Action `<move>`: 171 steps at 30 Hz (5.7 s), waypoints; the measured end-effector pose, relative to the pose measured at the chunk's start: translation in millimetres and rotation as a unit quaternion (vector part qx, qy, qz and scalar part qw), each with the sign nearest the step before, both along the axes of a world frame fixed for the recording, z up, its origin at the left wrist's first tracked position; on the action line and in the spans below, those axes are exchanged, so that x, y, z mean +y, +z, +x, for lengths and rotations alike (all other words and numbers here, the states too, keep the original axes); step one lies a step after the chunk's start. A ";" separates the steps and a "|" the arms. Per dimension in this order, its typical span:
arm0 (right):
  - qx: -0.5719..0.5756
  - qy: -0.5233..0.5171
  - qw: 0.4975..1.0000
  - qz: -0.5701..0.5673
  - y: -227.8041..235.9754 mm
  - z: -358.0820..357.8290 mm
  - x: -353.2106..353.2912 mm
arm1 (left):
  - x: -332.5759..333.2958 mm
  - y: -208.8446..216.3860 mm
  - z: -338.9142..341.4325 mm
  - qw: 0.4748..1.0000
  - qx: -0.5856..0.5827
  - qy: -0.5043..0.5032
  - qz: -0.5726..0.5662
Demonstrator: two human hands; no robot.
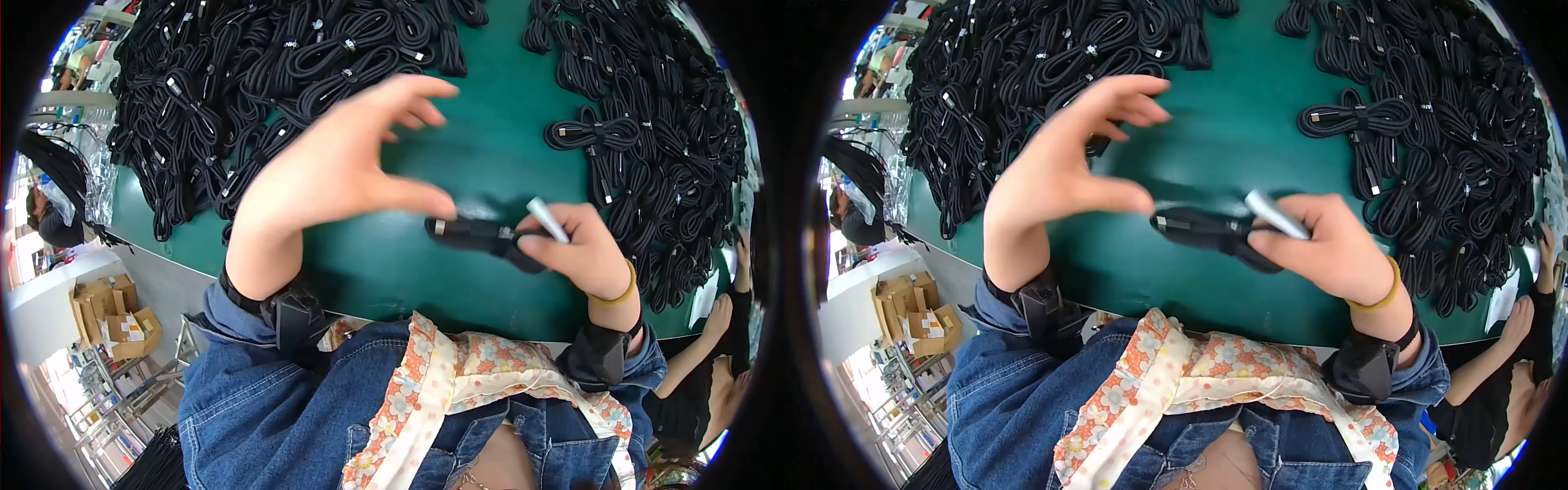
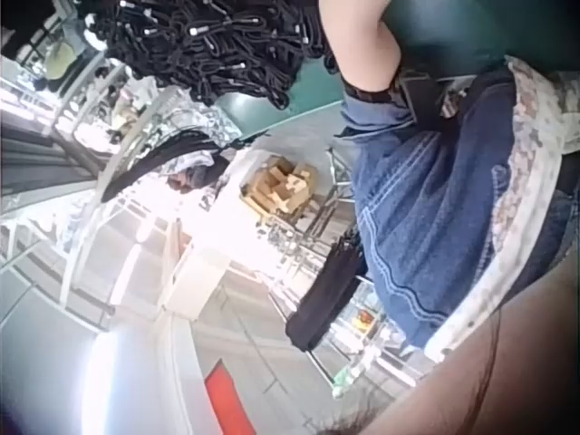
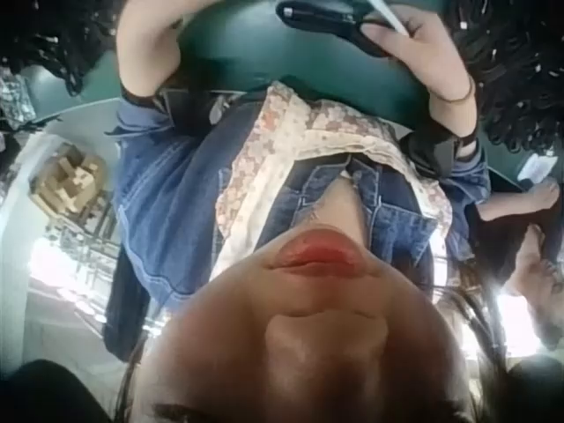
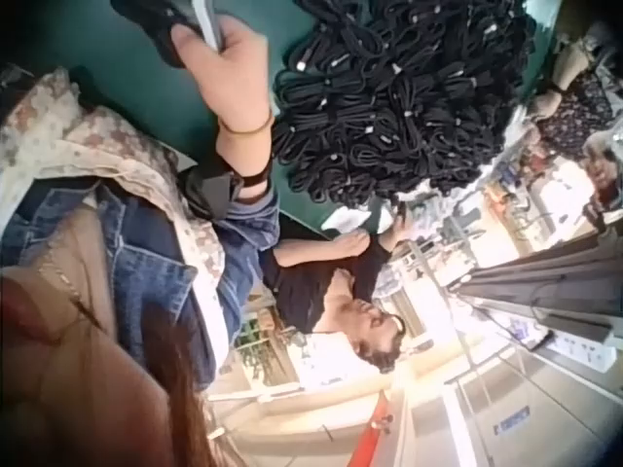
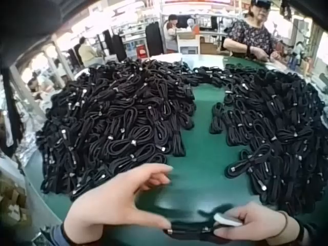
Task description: The person picks up a bundled black cable from a pile, inspects it by turning it over, and scans it with a handheld device. This process is repeated for several other cables one at a time.
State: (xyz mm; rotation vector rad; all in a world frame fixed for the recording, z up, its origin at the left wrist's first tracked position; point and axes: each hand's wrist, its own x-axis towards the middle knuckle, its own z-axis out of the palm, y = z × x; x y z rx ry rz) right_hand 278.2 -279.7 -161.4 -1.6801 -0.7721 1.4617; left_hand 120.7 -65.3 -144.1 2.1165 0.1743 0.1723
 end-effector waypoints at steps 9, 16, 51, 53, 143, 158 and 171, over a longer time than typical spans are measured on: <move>0.360 -0.226 0.826 0.372 17.9 28.5 -4.0 | -0.2 -24.6 5.5 0.866 0.063 0.178 0.464; 0.254 -0.285 0.861 0.337 -3.8 25.2 -4.5 | -7.2 -26.1 18.4 0.950 0.054 0.132 0.278; -0.024 -0.176 0.949 0.259 -0.4 -5.7 -9.9 | -40.9 -25.8 19.2 0.919 -0.050 0.050 -0.387; 0.022 -0.179 0.956 0.233 -0.2 -4.5 -10.3 | -39.6 -27.8 20.3 0.921 -0.040 0.032 -0.386; 0.278 -0.312 0.869 0.264 -8.2 21.9 -6.7 | 23.8 -16.9 7.1 0.836 -0.047 0.259 0.482; 0.129 -0.256 0.935 0.211 -2.8 2.5 -11.4 | -56.5 -23.2 24.4 0.996 -0.089 -0.023 -0.016; 0.178 -0.307 0.903 0.242 -4.5 3.2 -5.9 | -56.8 -25.8 22.4 0.884 -0.204 0.058 -0.416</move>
